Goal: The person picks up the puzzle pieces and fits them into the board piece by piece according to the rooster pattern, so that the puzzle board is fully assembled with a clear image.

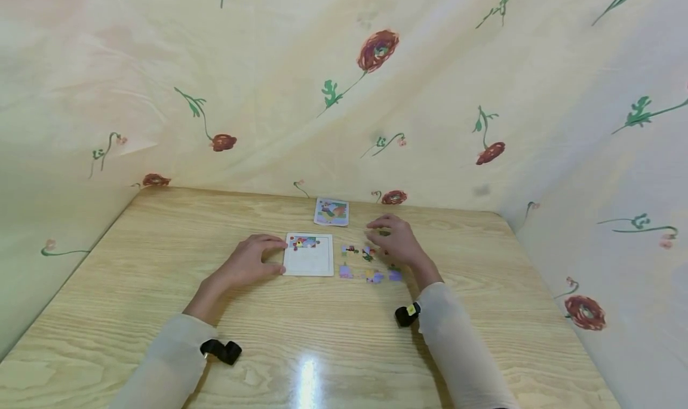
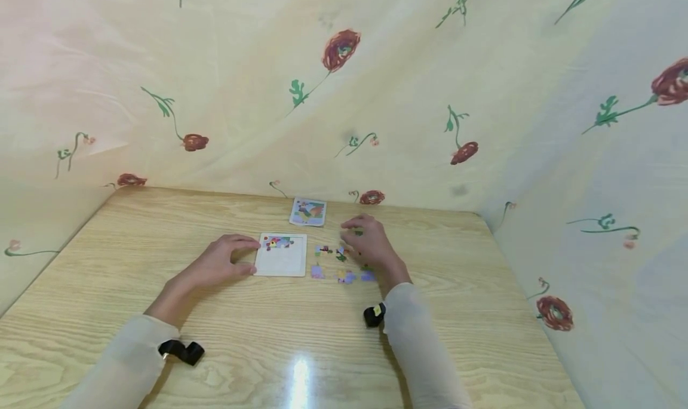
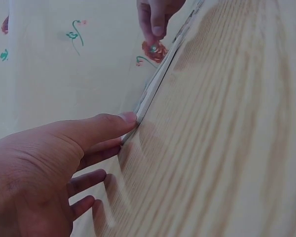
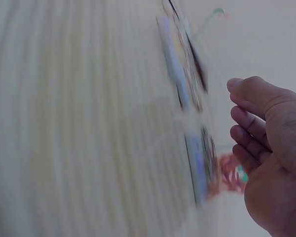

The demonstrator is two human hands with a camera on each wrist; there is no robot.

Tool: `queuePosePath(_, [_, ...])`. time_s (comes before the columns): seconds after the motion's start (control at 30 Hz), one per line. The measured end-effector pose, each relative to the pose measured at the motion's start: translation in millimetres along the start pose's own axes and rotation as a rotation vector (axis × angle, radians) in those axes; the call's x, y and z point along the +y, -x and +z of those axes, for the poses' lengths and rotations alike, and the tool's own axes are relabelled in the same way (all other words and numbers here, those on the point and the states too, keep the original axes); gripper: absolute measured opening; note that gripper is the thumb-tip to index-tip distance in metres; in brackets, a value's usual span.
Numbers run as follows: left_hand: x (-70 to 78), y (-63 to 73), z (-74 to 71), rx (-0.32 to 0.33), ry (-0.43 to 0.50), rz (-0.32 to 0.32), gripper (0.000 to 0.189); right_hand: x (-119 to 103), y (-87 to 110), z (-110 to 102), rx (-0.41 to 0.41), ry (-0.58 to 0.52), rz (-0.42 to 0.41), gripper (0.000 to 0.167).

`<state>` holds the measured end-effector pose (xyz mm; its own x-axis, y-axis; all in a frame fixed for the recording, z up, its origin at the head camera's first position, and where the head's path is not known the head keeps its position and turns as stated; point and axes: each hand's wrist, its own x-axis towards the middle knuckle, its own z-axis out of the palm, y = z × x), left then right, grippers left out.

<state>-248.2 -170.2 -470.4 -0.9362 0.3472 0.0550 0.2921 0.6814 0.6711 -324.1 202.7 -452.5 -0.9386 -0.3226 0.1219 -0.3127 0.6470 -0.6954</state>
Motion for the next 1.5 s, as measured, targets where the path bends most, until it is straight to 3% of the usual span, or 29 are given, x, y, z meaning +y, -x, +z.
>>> queuePosePath(0.4, [-1.5, -1.5, 1.2, -0.003, -0.003, -0.011, 0.054, 35, 10.9, -29, -0.004, 0.017, 0.089, 0.037])
queuePosePath(0.87, [-4.0, -0.6, 3.2, -0.002, -0.005, -0.008, 0.054, 52, 10.6, -32, -0.04, 0.005, 0.056, 0.032])
queuePosePath(1.5, [-6.7, 3.8, 6.6, 0.027, -0.017, 0.018, 0.053, 54, 9.7, -30, -0.052, 0.024, 0.015, 0.029])
